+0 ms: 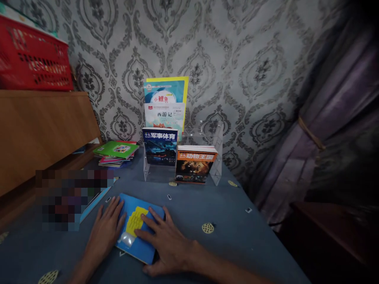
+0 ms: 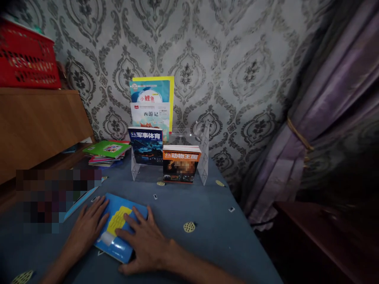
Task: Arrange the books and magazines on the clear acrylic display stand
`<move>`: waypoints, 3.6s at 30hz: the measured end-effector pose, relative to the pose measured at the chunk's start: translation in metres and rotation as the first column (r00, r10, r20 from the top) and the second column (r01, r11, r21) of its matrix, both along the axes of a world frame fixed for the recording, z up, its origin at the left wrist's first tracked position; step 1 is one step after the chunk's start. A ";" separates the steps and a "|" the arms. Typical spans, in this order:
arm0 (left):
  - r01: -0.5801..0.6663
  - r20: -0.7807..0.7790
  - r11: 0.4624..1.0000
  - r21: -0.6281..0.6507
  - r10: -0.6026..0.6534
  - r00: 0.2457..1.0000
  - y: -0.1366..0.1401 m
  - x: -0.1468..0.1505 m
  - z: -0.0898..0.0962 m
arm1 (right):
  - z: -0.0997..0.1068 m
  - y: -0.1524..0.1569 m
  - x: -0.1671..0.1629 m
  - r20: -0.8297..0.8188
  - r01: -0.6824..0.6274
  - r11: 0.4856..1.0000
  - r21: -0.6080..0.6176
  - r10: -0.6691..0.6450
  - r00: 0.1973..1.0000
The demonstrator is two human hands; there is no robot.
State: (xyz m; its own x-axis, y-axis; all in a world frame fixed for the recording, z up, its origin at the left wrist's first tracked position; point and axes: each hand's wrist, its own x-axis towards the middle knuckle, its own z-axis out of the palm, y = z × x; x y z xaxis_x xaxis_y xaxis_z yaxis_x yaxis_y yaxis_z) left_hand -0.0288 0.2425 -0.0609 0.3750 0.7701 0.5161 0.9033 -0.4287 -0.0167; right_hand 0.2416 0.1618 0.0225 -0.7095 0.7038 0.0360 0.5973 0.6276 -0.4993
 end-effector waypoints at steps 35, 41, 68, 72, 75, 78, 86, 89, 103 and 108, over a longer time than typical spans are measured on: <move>0.410 0.597 0.838 -0.360 -0.131 0.791 -0.047 0.041 0.091 | -0.026 0.043 0.051 -0.695 0.056 0.850 -0.524 -0.464 0.550; 0.464 0.858 0.799 -0.382 0.119 0.500 -0.024 0.055 0.120 | -0.025 0.067 0.018 -0.783 -0.069 0.833 -0.549 -0.484 0.391; 0.726 0.842 0.646 -0.233 0.508 -0.181 0.016 0.080 0.053 | -0.033 0.058 0.011 -0.617 0.036 0.645 -0.763 -0.744 0.258; 0.771 0.842 0.500 -0.394 0.533 0.085 0.012 0.076 0.045 | -0.032 0.054 0.018 -0.539 0.087 0.573 -0.815 -0.805 0.247; 0.742 0.854 0.475 -0.473 0.454 0.254 0.010 0.074 0.045 | -0.034 0.048 0.024 -0.524 0.120 0.564 -0.817 -0.813 0.254; 0.720 0.846 0.469 -0.512 0.419 0.330 0.010 0.073 0.046 | -0.035 0.042 0.028 -0.523 0.135 0.571 -0.810 -0.807 0.275; 0.644 0.796 0.468 -0.605 0.322 0.513 0.015 0.073 0.042 | -0.034 0.039 0.036 -0.534 0.163 0.610 -0.776 -0.771 0.346; 0.549 0.730 0.511 -0.662 0.273 0.626 0.018 0.071 0.040 | -0.039 0.041 0.040 -0.517 0.182 0.607 -0.773 -0.770 0.373; -0.635 -0.189 0.756 -0.158 0.608 0.771 0.044 -0.024 0.079 | -0.039 0.044 0.042 -0.454 0.206 0.566 -0.798 -0.790 0.413; -0.624 -0.252 0.744 -0.238 0.573 0.780 0.044 -0.035 0.073 | -0.040 0.045 0.041 -0.452 0.219 0.564 -0.796 -0.795 0.403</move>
